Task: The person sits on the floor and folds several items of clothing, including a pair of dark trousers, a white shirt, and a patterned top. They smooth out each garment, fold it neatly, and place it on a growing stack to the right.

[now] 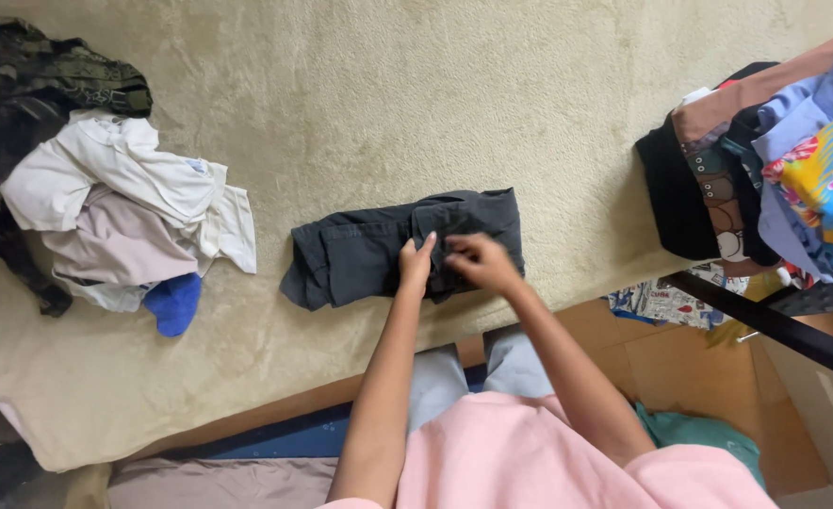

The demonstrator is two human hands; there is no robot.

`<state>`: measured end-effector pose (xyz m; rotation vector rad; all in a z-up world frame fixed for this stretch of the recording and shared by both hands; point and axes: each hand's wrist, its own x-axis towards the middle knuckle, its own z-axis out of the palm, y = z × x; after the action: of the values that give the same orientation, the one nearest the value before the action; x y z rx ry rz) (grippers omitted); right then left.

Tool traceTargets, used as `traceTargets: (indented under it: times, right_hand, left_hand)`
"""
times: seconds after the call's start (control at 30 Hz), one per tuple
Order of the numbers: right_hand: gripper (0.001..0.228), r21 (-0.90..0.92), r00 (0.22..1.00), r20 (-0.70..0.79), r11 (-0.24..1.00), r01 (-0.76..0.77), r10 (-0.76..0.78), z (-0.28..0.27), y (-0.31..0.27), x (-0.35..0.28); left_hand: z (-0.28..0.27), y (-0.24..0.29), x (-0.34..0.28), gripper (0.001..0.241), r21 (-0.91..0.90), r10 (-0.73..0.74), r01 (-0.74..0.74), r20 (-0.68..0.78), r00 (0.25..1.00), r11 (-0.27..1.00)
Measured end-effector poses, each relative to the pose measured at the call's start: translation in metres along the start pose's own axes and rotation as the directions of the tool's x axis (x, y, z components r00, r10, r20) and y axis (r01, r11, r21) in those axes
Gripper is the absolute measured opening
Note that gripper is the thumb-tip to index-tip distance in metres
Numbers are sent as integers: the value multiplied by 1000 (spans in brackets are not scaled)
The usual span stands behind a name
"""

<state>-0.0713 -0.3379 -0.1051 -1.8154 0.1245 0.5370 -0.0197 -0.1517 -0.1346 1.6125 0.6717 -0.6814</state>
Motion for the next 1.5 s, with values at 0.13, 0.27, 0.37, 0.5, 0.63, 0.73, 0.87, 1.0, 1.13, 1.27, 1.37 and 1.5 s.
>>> traceTargets:
  times: [0.13,0.27,0.37,0.5,0.63,0.73,0.87,1.0,1.13,1.27,1.37,1.5]
  right_hand:
    - [64,-195,868,-496,972,-127,14,-61,-30,-25]
    - [84,240,906,-231,923,-301,355,-68,3,-25]
    - [63,467,884,-194,832,-299,426,-68,27,-18]
    - [51,498,896,-153,816,-295,418,-94,28,-19]
    - [41,445,886,-249,859,-253,391,-140,7,-35]
    - [41,363,851,-373,902,-234,370,-160,-16,-51]
    - [48,220,829,-519,970,-104,207,-140,-75,-48]
    - [67,193,856,-468,971,-144,220,-56,-191,-22]
    - [75,121,941,-300,985,-126,157,35,-222,9]
    - [77,-29,975,-222,999,-13,6,114,-208,37]
    - [83,10,994,-10,994,112,-112,152,-156,55]
    - [72,-181,964,120,949,258,-239,131,-156,53]
  left_hand:
    - [11,-53,29,54,221,199,-152,-209,958,963]
    - [26,1,-31,55,487,418,-217,-353,837,846]
    - [22,59,-95,66,714,685,-368,-213,696,596]
    - [9,51,-107,64,782,756,-352,-220,616,514]
    - [14,18,-82,72,575,608,-405,-214,764,711]
    - [34,-12,-53,82,370,380,-368,44,924,853]
    - [38,1,-39,95,279,110,-178,244,964,944]
    - [6,-36,-6,83,185,94,-155,300,949,971]
    - [-50,-84,34,66,113,560,-605,276,781,788]
    - [-132,0,2,62,-601,86,32,166,982,799]
    - [-173,31,-24,68,-569,-121,154,96,988,808]
    - [-171,10,-5,82,-76,-42,30,-152,988,997]
